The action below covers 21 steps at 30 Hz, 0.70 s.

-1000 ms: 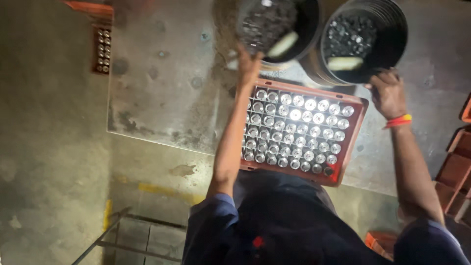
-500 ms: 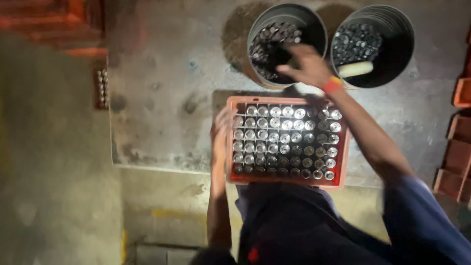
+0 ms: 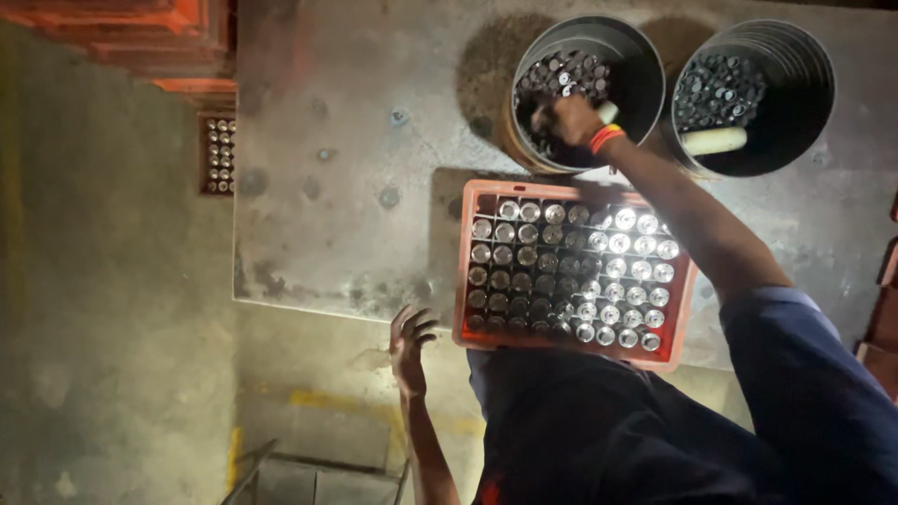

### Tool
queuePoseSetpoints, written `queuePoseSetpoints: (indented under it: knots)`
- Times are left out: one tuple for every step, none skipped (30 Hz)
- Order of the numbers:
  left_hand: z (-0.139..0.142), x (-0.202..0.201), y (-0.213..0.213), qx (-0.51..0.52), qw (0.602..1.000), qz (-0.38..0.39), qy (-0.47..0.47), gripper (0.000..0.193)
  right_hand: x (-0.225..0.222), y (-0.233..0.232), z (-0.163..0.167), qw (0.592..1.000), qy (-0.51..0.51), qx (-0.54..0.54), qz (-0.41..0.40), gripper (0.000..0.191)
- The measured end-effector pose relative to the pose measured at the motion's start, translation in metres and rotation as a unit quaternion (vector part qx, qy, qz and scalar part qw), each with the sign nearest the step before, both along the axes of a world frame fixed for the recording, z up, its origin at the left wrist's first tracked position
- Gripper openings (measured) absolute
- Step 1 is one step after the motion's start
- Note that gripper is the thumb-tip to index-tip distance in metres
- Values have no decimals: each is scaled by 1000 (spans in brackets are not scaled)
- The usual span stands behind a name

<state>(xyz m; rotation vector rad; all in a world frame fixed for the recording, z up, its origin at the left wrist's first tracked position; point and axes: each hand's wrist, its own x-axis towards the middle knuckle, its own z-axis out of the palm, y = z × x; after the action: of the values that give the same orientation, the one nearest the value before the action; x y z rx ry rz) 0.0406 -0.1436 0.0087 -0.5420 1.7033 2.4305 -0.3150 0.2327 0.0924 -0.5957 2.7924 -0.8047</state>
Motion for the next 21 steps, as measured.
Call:
queuePoseSetpoints:
  knots:
    - [0,0,3,-10,1000,-4,-8,75,0,5,5,994,1,-110,-7,27]
    - [2,-1,5,-14,1000,-10,1,77,1,9,11,976,1,-218,-15,23]
    - [5,-2,8,-19,1000,-18,10,79,4,12,16,980,-8,-196,-45,24]
    - [7,-3,12,-22,999,-25,22,81,6,16,22,982,-16,-171,-75,26]
    - [11,-4,15,-18,999,-32,35,83,8,18,28,983,-23,-147,-105,28]
    - [15,-4,19,-14,998,-40,50,85,11,20,33,988,20,-100,-115,28]
    - [18,-5,23,-9,997,-49,65,87,14,20,38,989,64,-53,-126,29]
    - [20,-4,27,-13,996,-53,72,86,17,21,43,985,107,-5,-137,30]
    - [22,-4,31,-17,995,-56,79,84,19,21,47,977,76,-77,-183,36]
    - [22,-4,35,-19,994,-61,87,83,21,22,51,961,46,-148,-229,42]
    - [21,-5,39,11,995,-59,85,82,24,24,54,936,17,-218,-276,49]
    - [18,-6,43,42,994,-60,82,80,29,26,56,881,-84,-362,-291,50]
    - [14,-10,48,76,992,-65,79,79,38,28,57,797,-176,-495,-297,52]
    - [8,-16,55,72,994,-68,57,76,48,30,59,744,-246,-525,-330,50]
    - [2,-23,64,68,994,-74,34,73,60,31,58,683,-311,-555,-359,49]
    - [-5,-32,74,64,994,-84,11,70,81,30,51,723,-270,-532,-349,45]
    - [-12,-41,86,75,991,-109,-2,67,105,25,42,611,-336,-623,-354,39]
    - [-20,-54,103,85,987,-137,-15,63,129,23,34,589,-392,-588,-391,40]
    - [-27,-67,120,92,982,-165,-25,60,153,2,20,350,-449,-798,-196,48]
    - [-31,-74,139,168,971,-150,-75,60,186,-5,8,626,-346,-665,-215,30]
    - [-33,-75,156,238,953,-134,-130,60,223,-22,-6,833,-214,-457,-228,26]
